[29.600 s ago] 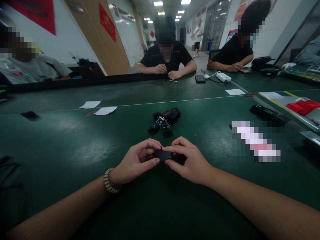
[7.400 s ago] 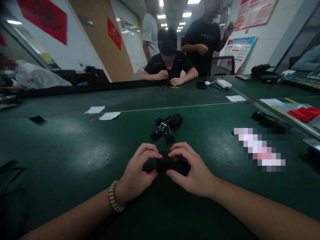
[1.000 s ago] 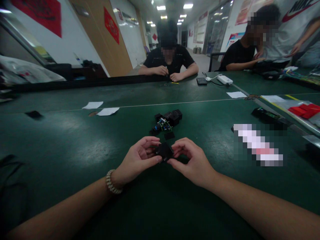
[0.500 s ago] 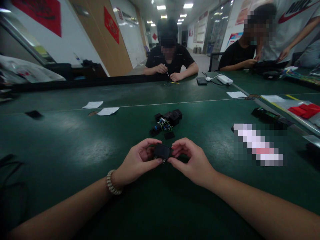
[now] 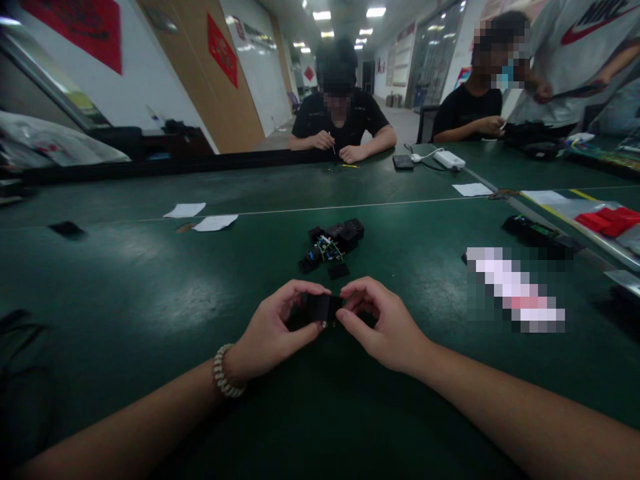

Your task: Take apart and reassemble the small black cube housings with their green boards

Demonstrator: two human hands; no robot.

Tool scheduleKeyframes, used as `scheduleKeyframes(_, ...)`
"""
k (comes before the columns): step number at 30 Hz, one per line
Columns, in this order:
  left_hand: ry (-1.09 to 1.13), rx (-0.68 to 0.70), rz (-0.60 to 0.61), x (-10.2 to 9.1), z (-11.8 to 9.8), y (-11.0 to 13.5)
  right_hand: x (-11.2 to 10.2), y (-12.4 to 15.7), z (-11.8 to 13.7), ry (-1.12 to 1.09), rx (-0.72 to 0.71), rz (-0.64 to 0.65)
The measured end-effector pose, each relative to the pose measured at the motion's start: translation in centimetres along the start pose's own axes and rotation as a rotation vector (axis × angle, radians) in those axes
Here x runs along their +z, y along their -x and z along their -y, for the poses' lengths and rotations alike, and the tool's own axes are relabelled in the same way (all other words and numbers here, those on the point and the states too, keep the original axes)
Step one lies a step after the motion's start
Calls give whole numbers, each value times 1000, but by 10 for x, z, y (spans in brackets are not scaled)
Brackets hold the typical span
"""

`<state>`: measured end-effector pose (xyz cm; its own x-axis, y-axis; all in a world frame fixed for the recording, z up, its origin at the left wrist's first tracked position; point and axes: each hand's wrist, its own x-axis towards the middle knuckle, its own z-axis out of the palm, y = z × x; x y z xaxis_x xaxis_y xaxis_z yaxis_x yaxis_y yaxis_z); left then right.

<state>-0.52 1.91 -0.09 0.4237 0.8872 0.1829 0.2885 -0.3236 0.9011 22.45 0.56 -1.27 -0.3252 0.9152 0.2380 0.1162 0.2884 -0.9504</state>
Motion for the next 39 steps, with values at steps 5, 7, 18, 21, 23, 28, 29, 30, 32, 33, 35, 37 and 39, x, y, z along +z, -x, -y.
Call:
scheduleKeyframes(5,112,23,-12,2,-6,-1,0,0,0,-5,23,10)
scheduleKeyframes(7,152,5,-12,2,-7,-1,0,0,0,-5,16,20)
scheduleKeyframes(18,413,-208,-50,0,-9,-4,-1,0,3,25,26,62)
scheduleKeyframes(21,421,-231,-63,-1,-9,-5,-1,0,3,28,23,81)
scheduleKeyframes(23,426,-241,-65,-2,-9,-6,-1,0,3,31,22,88)
scheduleKeyframes(28,430,-248,-68,-2,-9,-7,-1,0,3,35,16,94)
scheduleKeyframes(29,429,-246,-67,-2,-9,-7,-1,0,3,36,15,96)
scheduleKeyframes(30,429,-244,-64,-2,-9,-7,-1,0,3,38,16,100)
scheduleKeyframes(32,434,-241,-55,-2,-9,-6,-1,0,3,47,16,109)
scheduleKeyframes(33,438,-240,-50,-2,-9,-6,-1,-1,3,53,15,114)
scheduleKeyframes(35,445,-243,-45,-2,-9,-6,-2,-1,3,61,6,120)
scheduleKeyframes(37,444,-241,-57,-2,-8,-6,-2,-1,4,63,-3,120)
scheduleKeyframes(39,445,-233,-76,-2,-6,-7,-2,-1,5,66,-6,124)
